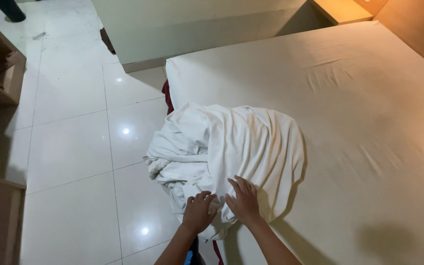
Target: The person spreads a white fitted sheet over a mattress, tucking the corners and smoothing the surface. They then pick up a white duvet from a nearby cabinet and place it on the bed, smoothing it out.
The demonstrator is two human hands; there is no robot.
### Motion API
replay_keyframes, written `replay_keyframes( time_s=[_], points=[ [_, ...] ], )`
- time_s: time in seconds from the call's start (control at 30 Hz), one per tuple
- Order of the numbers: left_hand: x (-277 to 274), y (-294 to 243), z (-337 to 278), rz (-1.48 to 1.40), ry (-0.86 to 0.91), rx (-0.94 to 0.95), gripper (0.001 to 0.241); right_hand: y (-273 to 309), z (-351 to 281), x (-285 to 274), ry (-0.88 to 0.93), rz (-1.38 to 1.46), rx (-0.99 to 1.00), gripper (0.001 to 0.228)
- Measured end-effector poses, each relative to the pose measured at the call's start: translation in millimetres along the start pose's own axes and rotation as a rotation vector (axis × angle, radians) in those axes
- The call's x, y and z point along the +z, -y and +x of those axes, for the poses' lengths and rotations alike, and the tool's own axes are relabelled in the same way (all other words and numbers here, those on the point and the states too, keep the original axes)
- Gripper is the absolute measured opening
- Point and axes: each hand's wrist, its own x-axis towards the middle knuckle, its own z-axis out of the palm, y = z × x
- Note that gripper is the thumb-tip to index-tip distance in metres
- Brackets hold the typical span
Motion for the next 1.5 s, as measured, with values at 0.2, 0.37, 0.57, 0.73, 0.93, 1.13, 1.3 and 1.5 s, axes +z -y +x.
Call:
replay_keyframes(
  time_s=[0.2,0.37,0.57,0.73,0.93,1.13,1.3,1.5],
  points=[
    [-11.0,30.7,22.6,0.056,-0.015,-0.047,0.046,21.5,54.5,18.1,0.116,-0.028,0.134,0.080],
    [-35.8,50.9,30.9,0.039,-0.011,-0.081,0.044,29.7,94.9,34.9,0.148,-0.070,0.155,0.098],
    [-52.2,80.9,50.9,0.043,-0.034,-0.107,0.043,16.6,139.5,45.2,0.249,-0.248,0.255,0.114],
    [-53.0,98.3,73.1,0.075,-0.002,-0.079,0.045,-5.9,154.3,52.2,0.346,-0.384,0.317,0.116],
    [-46.2,102.6,93.6,0.069,0.047,-0.042,0.042,-20.4,147.9,52.8,0.207,-0.248,0.398,0.115],
    [-33.0,94.9,101.2,0.048,0.086,-0.012,0.044,-31.0,136.9,54.2,0.055,-0.212,0.289,0.105],
    [-38.4,96.0,95.4,0.058,0.091,0.019,0.043,-21.4,145.1,49.4,0.112,-0.172,0.397,0.091],
    [-39.1,98.2,86.0,0.068,0.064,0.025,0.044,-29.1,129.3,49.7,-0.033,-0.047,0.367,0.070]
  ],
)
